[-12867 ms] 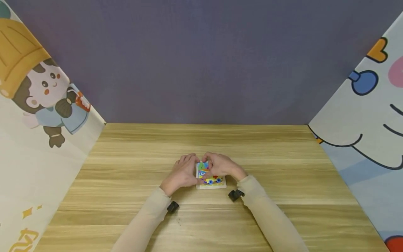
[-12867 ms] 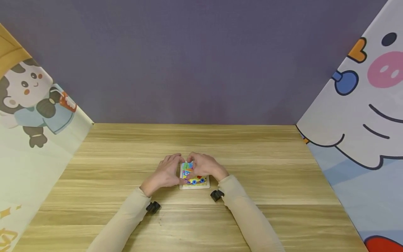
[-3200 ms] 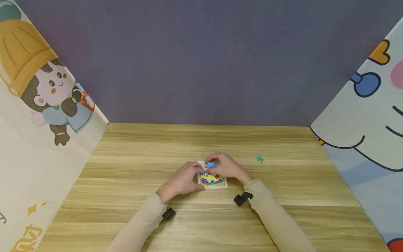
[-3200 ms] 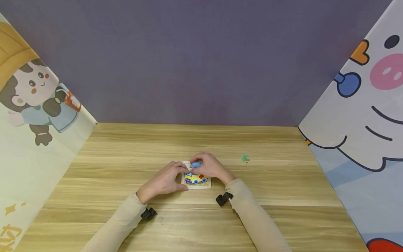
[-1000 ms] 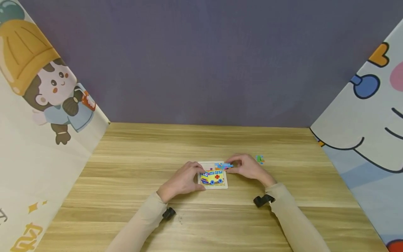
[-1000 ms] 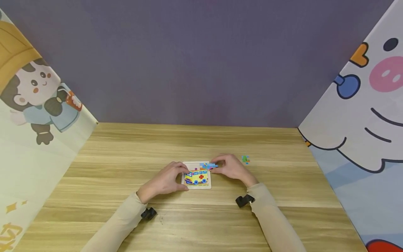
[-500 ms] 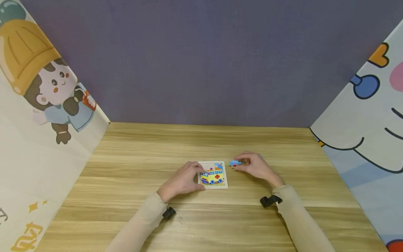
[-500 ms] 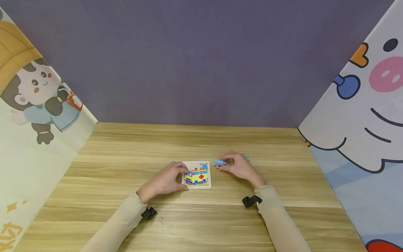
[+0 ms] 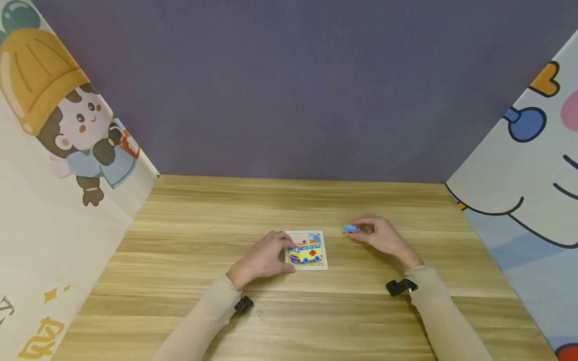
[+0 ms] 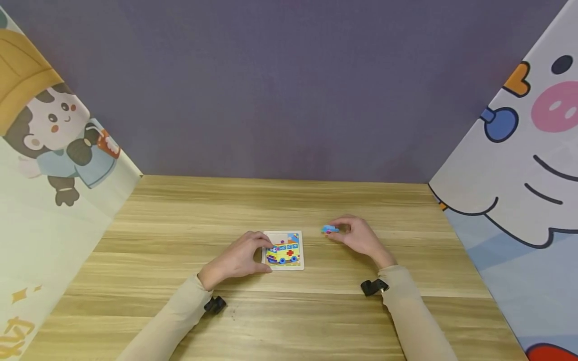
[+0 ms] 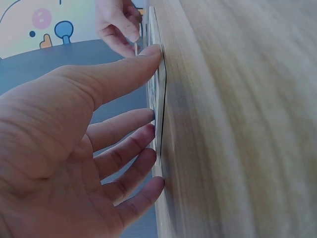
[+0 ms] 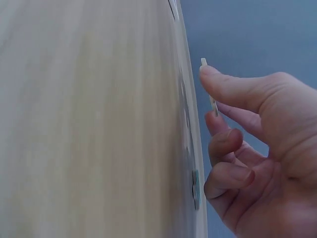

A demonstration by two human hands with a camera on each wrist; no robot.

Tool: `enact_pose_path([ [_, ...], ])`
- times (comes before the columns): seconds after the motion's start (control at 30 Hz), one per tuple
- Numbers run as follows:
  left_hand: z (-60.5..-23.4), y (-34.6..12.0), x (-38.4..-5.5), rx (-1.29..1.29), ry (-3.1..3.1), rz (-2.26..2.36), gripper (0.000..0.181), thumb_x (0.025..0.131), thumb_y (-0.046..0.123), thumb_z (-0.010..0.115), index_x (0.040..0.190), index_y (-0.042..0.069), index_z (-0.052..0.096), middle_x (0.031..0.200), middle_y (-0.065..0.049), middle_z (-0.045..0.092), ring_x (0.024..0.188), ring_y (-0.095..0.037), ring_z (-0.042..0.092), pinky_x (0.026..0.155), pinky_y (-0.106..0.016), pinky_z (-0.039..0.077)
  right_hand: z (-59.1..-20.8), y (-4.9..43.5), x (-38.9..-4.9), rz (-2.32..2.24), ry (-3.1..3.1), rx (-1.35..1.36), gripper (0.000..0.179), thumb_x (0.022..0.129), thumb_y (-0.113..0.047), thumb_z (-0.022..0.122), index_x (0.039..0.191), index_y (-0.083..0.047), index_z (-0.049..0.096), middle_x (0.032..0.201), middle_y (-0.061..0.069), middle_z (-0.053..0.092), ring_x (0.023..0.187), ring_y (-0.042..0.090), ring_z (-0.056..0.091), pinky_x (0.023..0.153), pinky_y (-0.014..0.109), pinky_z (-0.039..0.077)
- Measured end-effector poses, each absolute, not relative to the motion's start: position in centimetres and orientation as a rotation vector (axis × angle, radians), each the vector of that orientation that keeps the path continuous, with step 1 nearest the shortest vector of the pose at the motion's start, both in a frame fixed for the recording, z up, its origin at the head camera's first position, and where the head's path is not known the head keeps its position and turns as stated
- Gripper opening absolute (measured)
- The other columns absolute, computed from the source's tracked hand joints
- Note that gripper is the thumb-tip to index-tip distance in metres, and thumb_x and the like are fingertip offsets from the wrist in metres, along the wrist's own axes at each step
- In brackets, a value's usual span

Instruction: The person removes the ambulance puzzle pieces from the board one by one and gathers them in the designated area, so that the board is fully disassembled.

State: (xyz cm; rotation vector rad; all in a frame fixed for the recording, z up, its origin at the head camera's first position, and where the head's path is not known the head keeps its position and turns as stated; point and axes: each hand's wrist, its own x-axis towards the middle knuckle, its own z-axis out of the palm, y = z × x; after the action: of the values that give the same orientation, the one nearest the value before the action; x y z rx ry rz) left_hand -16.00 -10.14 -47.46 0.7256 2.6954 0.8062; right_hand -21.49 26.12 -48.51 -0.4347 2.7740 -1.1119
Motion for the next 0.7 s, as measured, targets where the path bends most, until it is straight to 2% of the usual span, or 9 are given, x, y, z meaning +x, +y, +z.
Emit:
enact_pose_path([
  [0.2, -47.5, -10.2, -16.0, 0.725, 2.695, 0.802, 0.058, 0.086, 0.033, 0.091, 0.135, 0.01, 0.072, 0.143, -0.006, 0.063, 0.142, -0.031, 0.051, 0.122, -0.053, 0.043, -48.5, 27.6, -21.6, -1.094, 2.779, -0.422, 0.042, 0.094, -0.034, 0.083, 0.13, -0.013, 0.076, 0.136, 0.016, 0.069, 0.062, 0.012, 0.048, 0.055, 0.026, 0.043],
  [0.5, -47.4, -10.2, -16.0, 0.733, 2.69, 0.811, 0.058, 0.086, 0.033, 0.09, 0.135, 0.009, 0.072, 0.142, -0.007, 0.063, 0.139, -0.031, 0.053, 0.121, -0.053, 0.044, -48.4, 29.8, -21.7, -1.103, 2.778, -0.374, 0.044, 0.095, -0.034, 0.082, 0.132, -0.012, 0.075, 0.132, 0.016, 0.069, 0.054, 0.009, 0.04, 0.049, 0.025, 0.038],
  [0.7, -47.4, -10.2, -16.0, 0.739, 2.699, 0.798, 0.058, 0.086, 0.034, 0.09, 0.135, 0.009, 0.072, 0.142, -0.007, 0.064, 0.139, -0.031, 0.053, 0.121, -0.052, 0.044, -48.3, 31.3, -21.8, -1.078, 2.791, -0.354, 0.042, 0.095, -0.034, 0.082, 0.131, -0.012, 0.075, 0.135, 0.017, 0.07, 0.06, 0.009, 0.044, 0.053, 0.026, 0.04],
])
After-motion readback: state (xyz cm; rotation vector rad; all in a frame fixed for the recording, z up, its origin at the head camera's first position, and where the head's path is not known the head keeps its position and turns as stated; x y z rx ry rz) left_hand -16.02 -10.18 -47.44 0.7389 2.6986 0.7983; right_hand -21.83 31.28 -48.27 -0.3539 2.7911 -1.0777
